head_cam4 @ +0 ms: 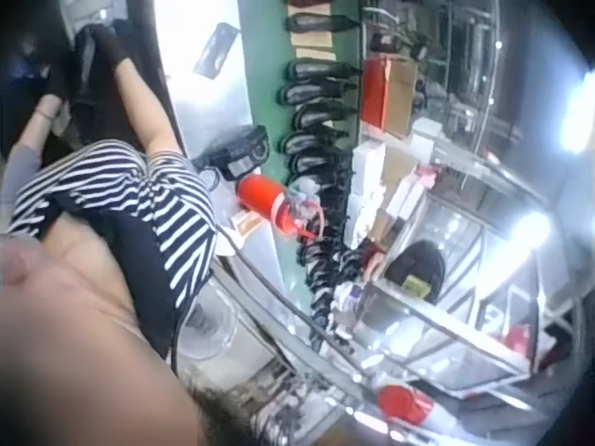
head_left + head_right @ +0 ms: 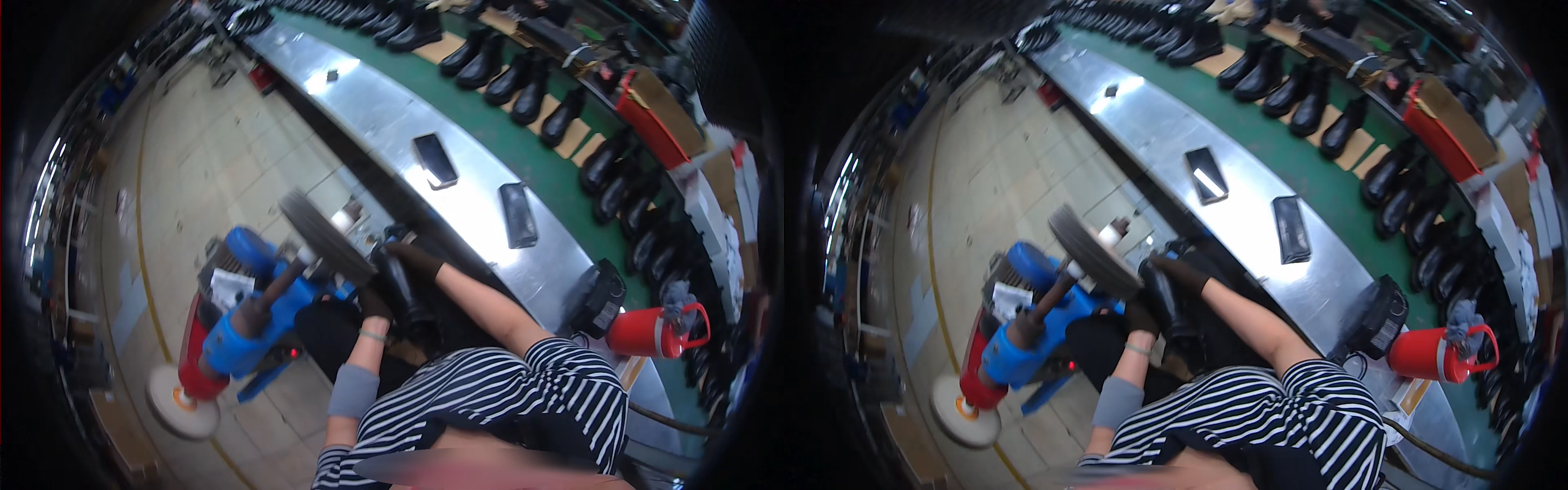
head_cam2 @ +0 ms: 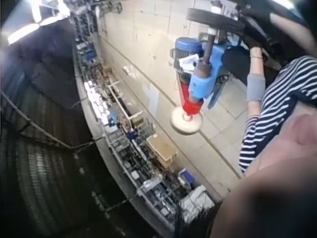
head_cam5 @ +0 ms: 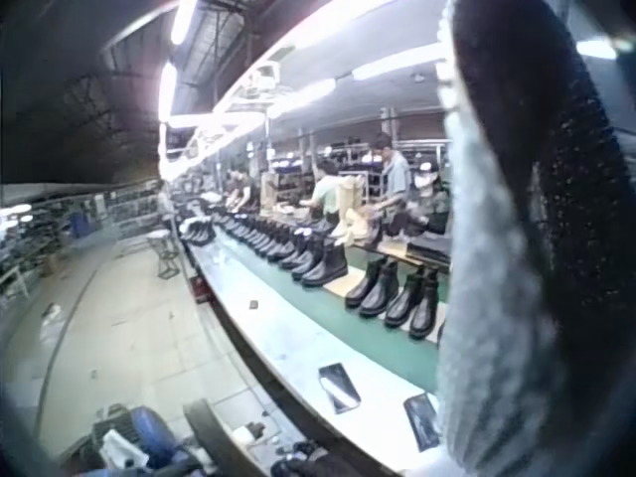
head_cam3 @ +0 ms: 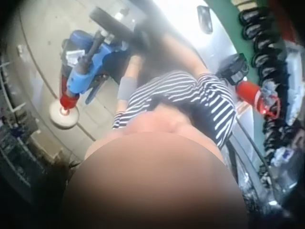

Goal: Polish the edges and soles of boots using a rotary polishing machine.

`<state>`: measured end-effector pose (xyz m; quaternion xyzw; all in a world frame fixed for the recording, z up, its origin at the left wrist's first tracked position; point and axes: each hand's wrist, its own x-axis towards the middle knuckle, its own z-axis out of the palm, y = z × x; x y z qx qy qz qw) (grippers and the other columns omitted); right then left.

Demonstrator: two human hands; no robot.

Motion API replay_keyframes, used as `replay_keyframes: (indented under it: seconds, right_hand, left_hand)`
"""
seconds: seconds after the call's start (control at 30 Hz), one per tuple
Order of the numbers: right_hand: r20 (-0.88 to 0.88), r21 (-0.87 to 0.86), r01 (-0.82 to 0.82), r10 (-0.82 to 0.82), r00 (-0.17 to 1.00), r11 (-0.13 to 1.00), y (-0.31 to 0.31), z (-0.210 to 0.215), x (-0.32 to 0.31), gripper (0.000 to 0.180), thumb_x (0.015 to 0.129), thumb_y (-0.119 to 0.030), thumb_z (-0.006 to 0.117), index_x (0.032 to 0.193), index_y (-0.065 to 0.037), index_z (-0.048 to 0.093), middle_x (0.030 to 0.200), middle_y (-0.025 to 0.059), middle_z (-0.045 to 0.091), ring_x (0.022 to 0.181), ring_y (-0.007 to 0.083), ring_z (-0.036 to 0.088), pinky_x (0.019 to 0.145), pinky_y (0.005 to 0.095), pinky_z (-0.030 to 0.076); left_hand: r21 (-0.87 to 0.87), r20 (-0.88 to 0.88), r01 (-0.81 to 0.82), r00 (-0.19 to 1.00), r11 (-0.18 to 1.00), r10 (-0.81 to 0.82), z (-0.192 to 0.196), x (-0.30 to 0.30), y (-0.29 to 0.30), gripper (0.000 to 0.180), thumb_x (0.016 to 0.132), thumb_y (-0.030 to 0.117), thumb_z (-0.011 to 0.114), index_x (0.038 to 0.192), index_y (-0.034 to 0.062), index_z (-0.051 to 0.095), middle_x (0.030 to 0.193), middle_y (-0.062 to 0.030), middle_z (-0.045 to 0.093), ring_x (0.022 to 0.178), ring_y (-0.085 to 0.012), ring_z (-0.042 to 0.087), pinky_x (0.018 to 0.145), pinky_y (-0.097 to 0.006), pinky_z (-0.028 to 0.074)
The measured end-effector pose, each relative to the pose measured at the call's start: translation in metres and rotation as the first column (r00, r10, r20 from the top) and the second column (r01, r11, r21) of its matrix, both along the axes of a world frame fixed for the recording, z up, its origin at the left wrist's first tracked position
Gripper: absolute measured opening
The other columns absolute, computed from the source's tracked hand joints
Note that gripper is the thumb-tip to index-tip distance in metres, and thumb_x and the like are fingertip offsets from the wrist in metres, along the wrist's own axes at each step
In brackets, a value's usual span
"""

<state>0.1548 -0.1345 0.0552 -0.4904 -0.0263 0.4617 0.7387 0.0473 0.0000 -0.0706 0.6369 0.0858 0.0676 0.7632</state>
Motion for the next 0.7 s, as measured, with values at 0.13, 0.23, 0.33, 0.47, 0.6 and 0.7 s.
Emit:
replay_keyframes:
  seconds: [0.13,0.23,0.33,0.47,0.6,0.7]
  right_hand:
    - [-0.23,0.246,-0.04,0.099,0.968,0.968,0.011,-0.021,0.019,0.036,0.092,-0.032,0.057,0.113,-0.004,0.06,0.109,0.008,0.065,0.097,0.0175,0.061,0.089,0.0323,0.049]
    - [-0.161,0.395,-0.106,0.183,0.97,0.913,0.032,-0.029,0.023,0.054,0.094,-0.043,0.05,0.126,0.0,0.052,0.124,0.0143,0.058,0.11,0.0245,0.057,0.098,0.0362,0.043]
    - [-0.266,0.361,-0.12,0.225,0.937,0.925,0.031,-0.015,0.021,0.062,0.094,-0.05,0.047,0.131,0.0,0.047,0.127,0.0149,0.057,0.112,0.0253,0.056,0.099,0.0377,0.042]
    - [-0.338,0.392,-0.202,0.345,0.876,0.897,0.013,-0.018,0.027,0.067,0.09,-0.057,0.048,0.135,-0.006,0.045,0.132,0.0147,0.053,0.118,0.0266,0.052,0.102,0.0399,0.039]
    - [-0.397,0.499,-0.084,0.314,0.862,0.863,-0.014,0.0,0.033,0.064,0.092,-0.056,0.046,0.139,-0.013,0.042,0.134,0.014,0.051,0.119,0.0269,0.051,0.102,0.0448,0.037]
    - [-0.335,0.526,-0.007,0.215,0.917,0.851,-0.019,0.006,0.033,0.069,0.089,-0.059,0.048,0.142,-0.016,0.035,0.138,0.0164,0.045,0.121,0.0304,0.049,0.103,0.0466,0.036]
  left_hand:
    - [-0.798,-0.2,-0.256,0.966,0.546,0.162,-0.005,0.008,0.014,0.048,0.1,0.036,0.034,0.135,0.0052,0.045,0.134,-0.0108,0.051,0.125,-0.0275,0.044,0.109,-0.038,0.031]
    - [-0.902,0.092,0.088,0.996,0.422,-0.01,-0.01,-0.01,0.009,0.049,0.099,0.039,0.036,0.134,0.0057,0.046,0.134,-0.0102,0.051,0.124,-0.0276,0.046,0.107,-0.038,0.035]
    - [-0.962,0.246,0.257,0.962,0.09,-0.12,0.036,-0.008,-0.014,0.051,0.099,0.04,0.036,0.135,0.0056,0.045,0.133,-0.0097,0.051,0.121,-0.0274,0.049,0.107,-0.038,0.037]
    - [-0.974,-0.008,0.015,0.995,0.225,-0.099,0.045,-0.023,-0.018,0.051,0.099,0.042,0.036,0.134,0.0058,0.045,0.129,-0.0099,0.054,0.115,-0.0264,0.053,0.106,-0.038,0.038]
    - [-0.949,-0.12,-0.074,0.984,0.308,-0.134,0.049,-0.013,-0.03,0.052,0.098,0.043,0.037,0.134,0.0065,0.045,0.13,-0.0108,0.053,0.114,-0.0264,0.054,0.105,-0.038,0.039]
    - [-0.816,-0.214,-0.163,0.976,0.554,-0.029,0.065,0.005,-0.038,0.054,0.097,0.046,0.038,0.135,0.007,0.045,0.132,-0.012,0.051,0.118,-0.0271,0.051,0.106,-0.039,0.038]
